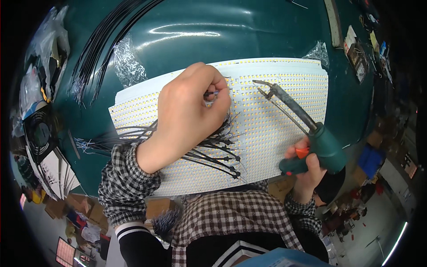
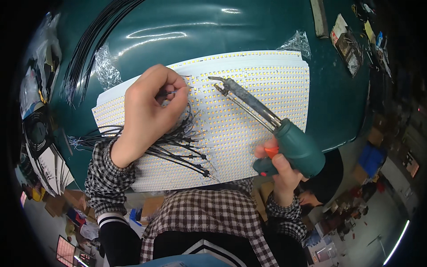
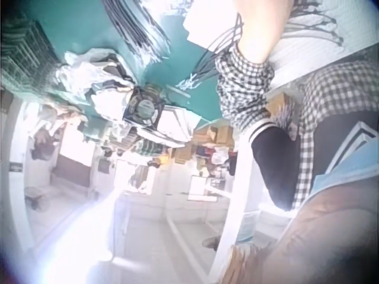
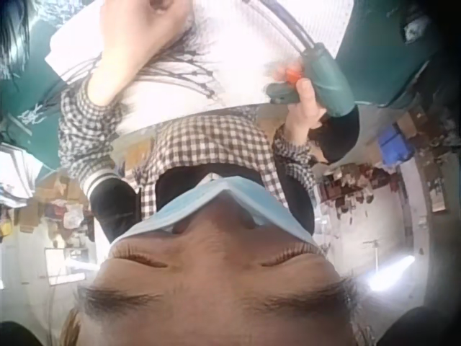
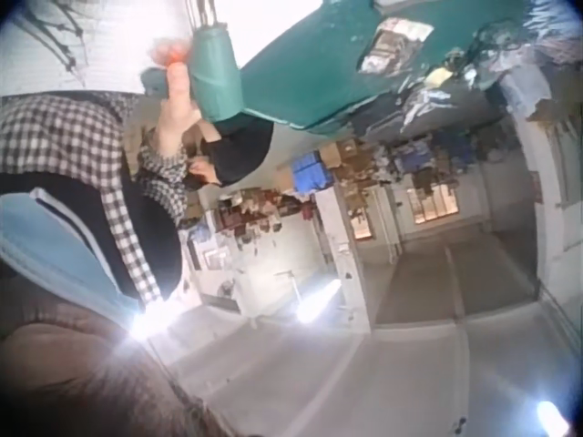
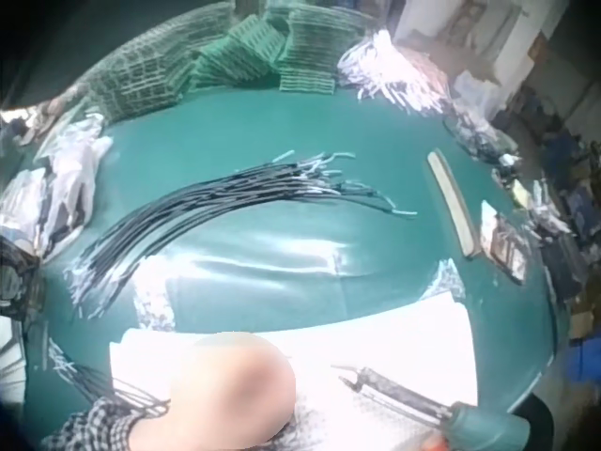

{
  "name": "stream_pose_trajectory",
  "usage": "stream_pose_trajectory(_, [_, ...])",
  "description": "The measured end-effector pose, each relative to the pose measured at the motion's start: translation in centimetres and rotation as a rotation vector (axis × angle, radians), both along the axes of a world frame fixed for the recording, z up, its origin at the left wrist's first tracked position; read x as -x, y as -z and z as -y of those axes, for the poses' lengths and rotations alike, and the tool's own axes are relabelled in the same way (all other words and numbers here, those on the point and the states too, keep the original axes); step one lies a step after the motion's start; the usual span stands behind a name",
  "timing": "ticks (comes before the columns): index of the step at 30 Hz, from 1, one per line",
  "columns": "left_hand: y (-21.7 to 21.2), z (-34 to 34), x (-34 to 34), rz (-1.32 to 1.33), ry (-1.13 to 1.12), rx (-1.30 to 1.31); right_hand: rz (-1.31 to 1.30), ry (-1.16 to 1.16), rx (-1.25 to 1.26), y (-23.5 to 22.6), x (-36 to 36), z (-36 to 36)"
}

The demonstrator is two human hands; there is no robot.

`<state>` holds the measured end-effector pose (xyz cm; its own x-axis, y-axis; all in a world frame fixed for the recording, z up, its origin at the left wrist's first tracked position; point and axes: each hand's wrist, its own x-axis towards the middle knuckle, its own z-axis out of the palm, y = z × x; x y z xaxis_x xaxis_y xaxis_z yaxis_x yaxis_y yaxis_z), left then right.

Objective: The person uses a soldering iron to attach black wires to a large LED panel on a green workbench. They repeatedly position the wire ends and apply heat to secure them, working methodically across the panel surface.

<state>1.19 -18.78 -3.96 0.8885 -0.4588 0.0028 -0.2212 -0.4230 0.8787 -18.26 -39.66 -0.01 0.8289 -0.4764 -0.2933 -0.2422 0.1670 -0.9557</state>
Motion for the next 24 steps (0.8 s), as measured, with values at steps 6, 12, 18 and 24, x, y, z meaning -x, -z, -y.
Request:
stream_pose_trajectory(6, [0.2, 0.0, 0.0, 0.103, 0.034, -0.006, -0.109, 0.027, 0.127, -1.2, -0.4, -1.7])
stream_pose_trajectory(12, [0.0, 0.1, 0.3, 0.084, 0.015, -0.003, -0.128, -0.057, 0.188, -1.9, -0.3, -2.1])
stream_pose_trajectory(18, [0.0, 0.0, 0.2, 0.087, 0.013, -0.007, -0.098, -0.112, 0.213, -1.7, -0.5, -2.1])
stream_pose_trajectory(24, [0.0, 0.1, 0.2, 0.069, 0.015, -0.030, -0.140, -0.081, 0.234, -1.7, -1.0, -2.6])
